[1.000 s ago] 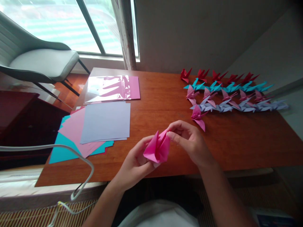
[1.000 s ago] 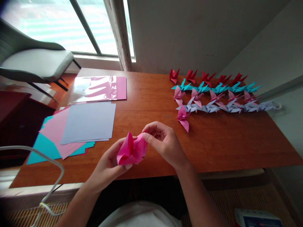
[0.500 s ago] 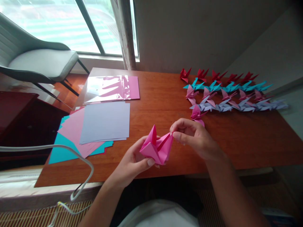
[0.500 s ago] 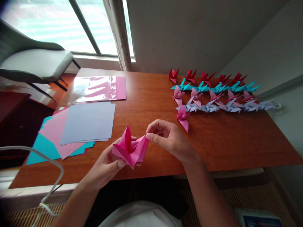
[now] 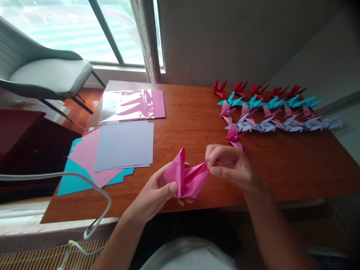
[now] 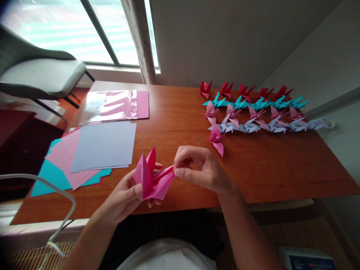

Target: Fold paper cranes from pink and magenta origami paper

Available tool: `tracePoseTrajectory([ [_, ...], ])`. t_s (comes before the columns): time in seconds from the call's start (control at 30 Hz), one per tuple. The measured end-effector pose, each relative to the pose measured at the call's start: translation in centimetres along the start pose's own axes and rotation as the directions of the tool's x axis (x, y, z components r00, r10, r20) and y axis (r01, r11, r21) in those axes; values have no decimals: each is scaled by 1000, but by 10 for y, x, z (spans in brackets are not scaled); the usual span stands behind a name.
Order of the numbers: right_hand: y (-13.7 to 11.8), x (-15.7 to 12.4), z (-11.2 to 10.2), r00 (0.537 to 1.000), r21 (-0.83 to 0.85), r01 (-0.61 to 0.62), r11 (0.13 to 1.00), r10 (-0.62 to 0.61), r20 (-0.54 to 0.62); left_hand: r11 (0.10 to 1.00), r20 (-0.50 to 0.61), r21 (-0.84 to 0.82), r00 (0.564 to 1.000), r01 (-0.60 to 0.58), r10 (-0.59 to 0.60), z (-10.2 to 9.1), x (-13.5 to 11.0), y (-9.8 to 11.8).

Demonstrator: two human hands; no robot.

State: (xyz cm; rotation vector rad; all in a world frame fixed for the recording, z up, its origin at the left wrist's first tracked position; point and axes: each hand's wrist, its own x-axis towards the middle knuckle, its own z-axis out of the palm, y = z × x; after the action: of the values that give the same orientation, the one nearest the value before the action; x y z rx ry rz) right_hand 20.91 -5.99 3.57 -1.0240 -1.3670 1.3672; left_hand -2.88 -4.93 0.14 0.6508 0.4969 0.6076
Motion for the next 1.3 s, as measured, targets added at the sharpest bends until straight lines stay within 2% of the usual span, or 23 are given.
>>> tracePoseTrajectory([
  [0.17, 7, 1, 3, 997, 44, 75, 996, -75, -15, 999, 10, -35, 1000, -4, 4, 1, 1, 1],
  [0.33, 8, 1, 3, 990, -29, 130, 991, -131, -50, 999, -3, -36, 1000, 6, -6, 2, 0, 2],
  [0.57, 11, 3, 6, 986, -76, 133, 988, -140, -86, 1000, -23, -8, 1000, -2, 2, -1, 0, 0],
  [0.67, 15, 3, 13, 971, -42, 77, 996, -84, -224, 997, -84, 47, 995, -59, 63, -1, 1, -4],
  [0.73, 18, 2, 19, 933, -21, 4, 1000, -11, -361, 986, -146, 119, 980, -117, 133, 1, 2, -7],
  [0.8, 18, 0, 24, 900, -30, -60, 998, 41, -434, 965, -182, 204, 963, -162, 200, 2, 2, -10],
  [0.93, 16, -3, 29, 907, -114, -138, 984, 79, -414, 917, -171, 351, 949, -193, 265, 3, 2, -13],
  [1.03, 17, -2, 31, 916, -137, -148, 979, 83, -393, 880, -161, 424, 939, -211, 303, 5, 2, -14],
  [1.3, 23, 2, 34, 907, -182, -122, 976, 36, -419, 854, -154, 470, 932, -224, 329, 10, 3, -16],
])
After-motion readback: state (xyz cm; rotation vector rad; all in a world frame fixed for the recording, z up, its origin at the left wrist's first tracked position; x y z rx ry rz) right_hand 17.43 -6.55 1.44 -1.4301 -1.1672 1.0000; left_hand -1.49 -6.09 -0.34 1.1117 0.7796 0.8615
